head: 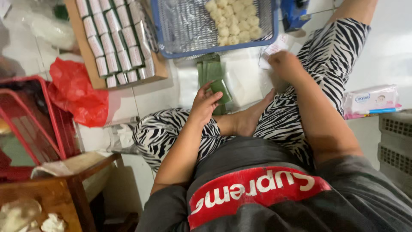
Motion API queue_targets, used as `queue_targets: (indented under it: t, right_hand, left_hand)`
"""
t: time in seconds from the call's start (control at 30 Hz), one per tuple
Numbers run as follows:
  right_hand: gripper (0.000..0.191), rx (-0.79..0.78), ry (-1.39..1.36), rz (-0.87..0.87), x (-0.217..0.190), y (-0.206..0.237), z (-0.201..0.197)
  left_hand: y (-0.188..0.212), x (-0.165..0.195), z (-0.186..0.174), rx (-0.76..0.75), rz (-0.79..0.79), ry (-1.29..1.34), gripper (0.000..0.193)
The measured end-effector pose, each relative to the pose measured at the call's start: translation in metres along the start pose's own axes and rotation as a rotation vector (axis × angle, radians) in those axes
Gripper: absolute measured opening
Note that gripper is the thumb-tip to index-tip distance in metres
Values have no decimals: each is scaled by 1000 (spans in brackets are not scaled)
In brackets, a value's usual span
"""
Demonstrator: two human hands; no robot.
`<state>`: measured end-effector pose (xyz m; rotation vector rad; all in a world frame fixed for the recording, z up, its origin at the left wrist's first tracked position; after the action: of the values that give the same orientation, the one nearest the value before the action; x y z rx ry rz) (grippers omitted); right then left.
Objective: The person sits on the floor wrapping rice cakes. They fold a banana leaf around a rice cake, slide the wrapped cake into a clear plastic sleeve, press a paper label onto it, and place the finished package with a stack of completed packages.
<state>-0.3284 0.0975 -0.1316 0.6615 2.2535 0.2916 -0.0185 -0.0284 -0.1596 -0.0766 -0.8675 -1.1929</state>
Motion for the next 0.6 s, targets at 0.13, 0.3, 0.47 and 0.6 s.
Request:
queue_targets:
  t: [0.13, 0.3, 0.47, 0.6]
  right_hand:
    - [29, -272, -690, 31, -56, 63, 31]
    - [24, -269, -1104, -18, -93, 78, 46]
    - [23, -152, -863, -84, -92, 78, 52]
    - [23, -76, -737, -85, -91, 84, 55]
  left_hand:
    - [1, -3, 2, -49, 26, 89, 59]
    - [6, -7, 8, -111, -4, 148, 57]
    - [16, -4, 12, -154, -5, 131, 56]
    - [20, -2, 16, -170, -7, 104, 57]
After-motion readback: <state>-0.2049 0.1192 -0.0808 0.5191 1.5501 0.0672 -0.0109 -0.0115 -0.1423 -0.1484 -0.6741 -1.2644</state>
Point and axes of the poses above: each hand's wrist, its own y-axis away from the middle knuckle, its own z-axis out of the palm, x = y × z, the point moved 1 cm from there along -y, towards the middle knuckle, and after that the axes turned 12 degrees about -x, right-handed, at the moved point
